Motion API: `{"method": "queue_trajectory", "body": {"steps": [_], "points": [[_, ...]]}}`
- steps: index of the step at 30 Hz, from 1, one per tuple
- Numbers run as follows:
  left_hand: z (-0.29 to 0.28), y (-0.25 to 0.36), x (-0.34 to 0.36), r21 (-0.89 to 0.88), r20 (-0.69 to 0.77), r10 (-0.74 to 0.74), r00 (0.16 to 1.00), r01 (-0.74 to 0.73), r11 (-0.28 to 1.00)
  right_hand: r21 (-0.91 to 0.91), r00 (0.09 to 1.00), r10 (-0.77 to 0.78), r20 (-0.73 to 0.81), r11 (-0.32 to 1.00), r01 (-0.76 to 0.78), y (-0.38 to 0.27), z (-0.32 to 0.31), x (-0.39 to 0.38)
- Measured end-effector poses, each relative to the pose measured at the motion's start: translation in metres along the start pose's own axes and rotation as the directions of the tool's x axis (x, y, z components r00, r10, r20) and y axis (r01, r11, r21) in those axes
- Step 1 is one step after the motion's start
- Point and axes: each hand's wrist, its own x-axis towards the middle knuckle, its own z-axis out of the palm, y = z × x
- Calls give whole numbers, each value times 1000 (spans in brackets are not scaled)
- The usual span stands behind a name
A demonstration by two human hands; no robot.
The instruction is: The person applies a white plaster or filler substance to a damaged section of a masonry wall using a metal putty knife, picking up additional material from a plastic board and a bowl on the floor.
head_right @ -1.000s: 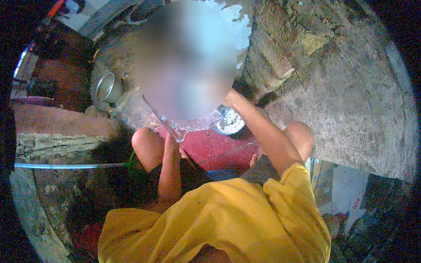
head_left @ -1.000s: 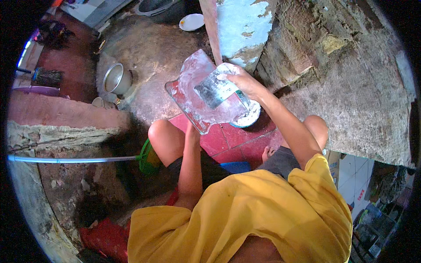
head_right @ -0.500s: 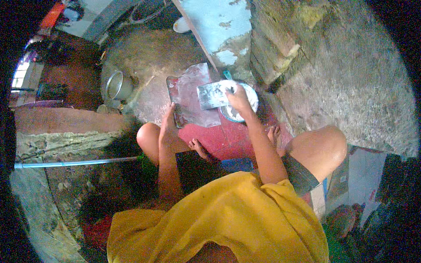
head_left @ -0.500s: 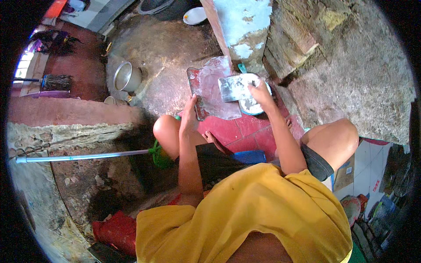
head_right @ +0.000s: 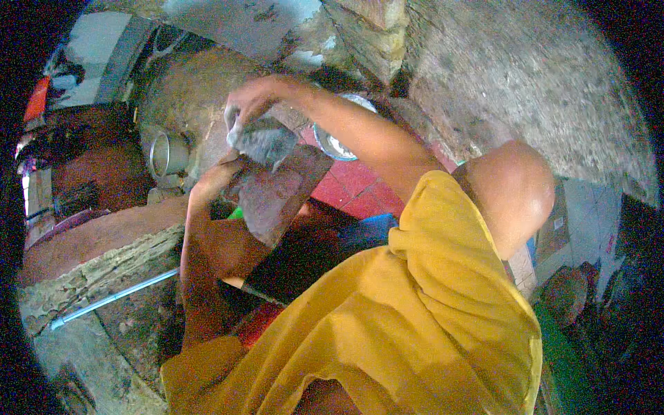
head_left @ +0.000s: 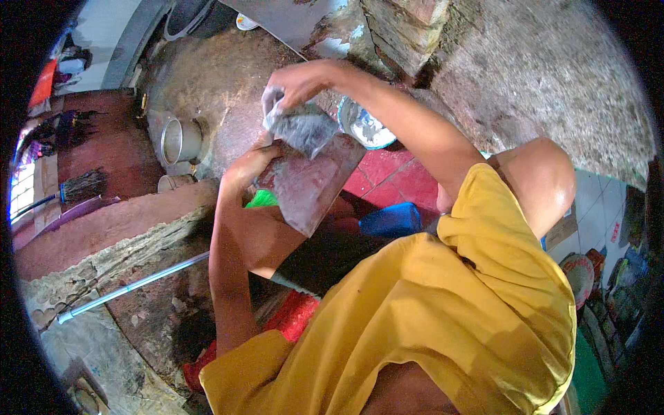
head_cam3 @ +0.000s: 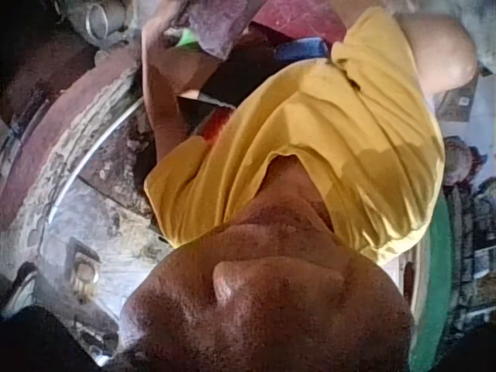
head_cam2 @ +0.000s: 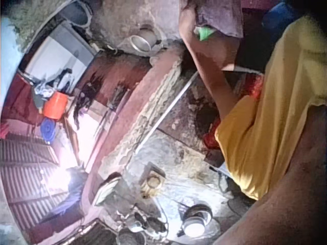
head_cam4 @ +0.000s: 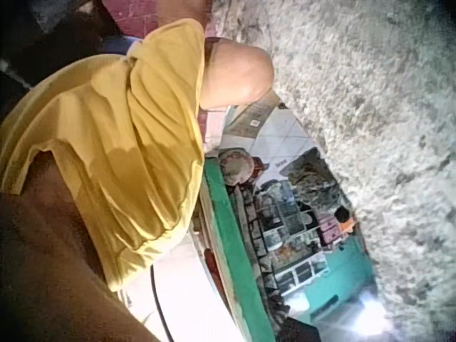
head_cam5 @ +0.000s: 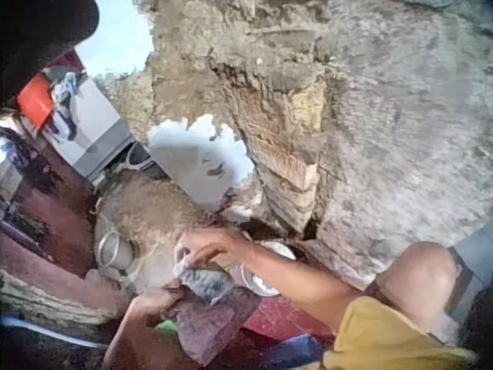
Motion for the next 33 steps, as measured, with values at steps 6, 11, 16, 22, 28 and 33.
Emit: {"method": "queue_trajectory", "body": {"steps": [6, 11, 16, 22, 28, 33], "points": [[1, -40, 7, -243, 10, -43, 999, 44, 969, -71, 981, 14, -196, 997, -29, 33, 47, 5], [7, -63, 32, -121, 138, -141, 980, 158, 980, -288, 933, -2, -360, 951, -110, 40, 78, 7], [5, -41, 20, -317, -60, -343, 937, 308, 897, -338, 693, -39, -720, 892, -301, 112, 47, 3], [48, -139, 76, -894, -150, -291, 945, -4, 447, -127, 415, 602, -682, 461, -878, 287, 50, -56], [107, -163, 133, -857, -415, -15, 910, -396, -329, -33, 627, 571, -529, 725, -688, 275, 62, -49], [151, -204, 184, -680, -433, 67, 899, -277, -679, -313, 775, 629, -62, 725, -614, 187, 24, -58]]}}
